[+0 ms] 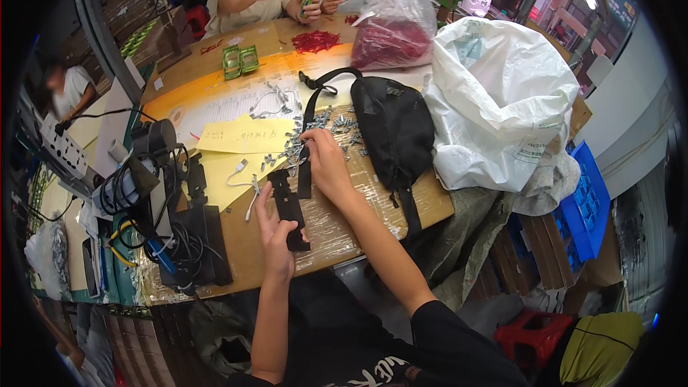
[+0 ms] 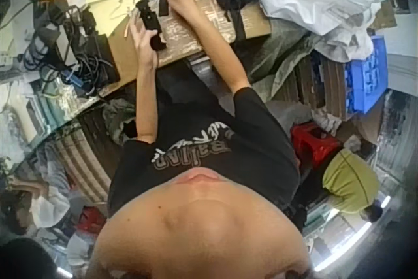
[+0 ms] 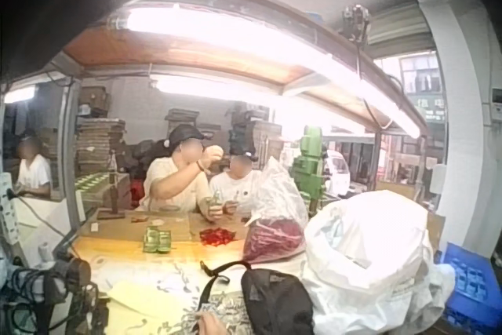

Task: The recorder is assembling small black plastic housing components by inserting small metallic fasteners or pins.

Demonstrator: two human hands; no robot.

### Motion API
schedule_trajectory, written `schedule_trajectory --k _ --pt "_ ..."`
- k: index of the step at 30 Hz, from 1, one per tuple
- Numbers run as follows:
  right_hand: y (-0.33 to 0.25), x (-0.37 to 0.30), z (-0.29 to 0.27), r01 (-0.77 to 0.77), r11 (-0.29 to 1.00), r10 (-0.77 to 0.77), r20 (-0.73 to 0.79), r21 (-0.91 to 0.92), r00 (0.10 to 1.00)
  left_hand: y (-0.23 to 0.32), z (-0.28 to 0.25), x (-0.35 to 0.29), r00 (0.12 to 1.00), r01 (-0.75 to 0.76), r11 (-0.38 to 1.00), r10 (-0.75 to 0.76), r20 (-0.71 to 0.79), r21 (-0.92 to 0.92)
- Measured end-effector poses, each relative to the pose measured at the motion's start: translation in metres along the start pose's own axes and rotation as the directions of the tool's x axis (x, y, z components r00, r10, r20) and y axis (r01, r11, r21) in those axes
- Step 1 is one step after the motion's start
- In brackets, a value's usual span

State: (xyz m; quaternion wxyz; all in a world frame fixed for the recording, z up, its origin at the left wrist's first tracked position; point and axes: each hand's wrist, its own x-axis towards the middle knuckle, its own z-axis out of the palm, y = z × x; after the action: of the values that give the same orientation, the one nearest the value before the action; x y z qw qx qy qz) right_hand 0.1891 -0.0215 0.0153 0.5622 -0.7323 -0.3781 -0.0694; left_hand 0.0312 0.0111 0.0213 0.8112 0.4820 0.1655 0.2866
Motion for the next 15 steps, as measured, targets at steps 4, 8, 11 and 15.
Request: schedule_trajectory --k 4,8,11,15 --pt "-0.013 -0.004 -0.004 -0.21 0.875 0.146 0.175 0.437 0.974 0.002 -0.007 -0.004 0.995 0.088 0.979 -0.077 0.064 -0.186" --pt "-0.027 -0.01 -0.007 -0.426 0.628 0.054 0.51 0.651 0.859 -0.004 -0.018 -0.007 0.993 0.119 0.935 -0.102 0.067 -0.334" --pt "-0.034 -0.013 -0.004 -0.443 0.643 0.03 0.557 0.625 0.83 -0.003 -0.021 -0.007 0.99 0.141 0.91 -0.13 0.053 -0.39" --pt "-0.028 -0.013 -0.005 -0.438 0.67 0.053 0.55 0.599 0.833 -0.005 -0.022 -0.002 0.967 0.254 0.86 -0.209 0.148 -0.443"
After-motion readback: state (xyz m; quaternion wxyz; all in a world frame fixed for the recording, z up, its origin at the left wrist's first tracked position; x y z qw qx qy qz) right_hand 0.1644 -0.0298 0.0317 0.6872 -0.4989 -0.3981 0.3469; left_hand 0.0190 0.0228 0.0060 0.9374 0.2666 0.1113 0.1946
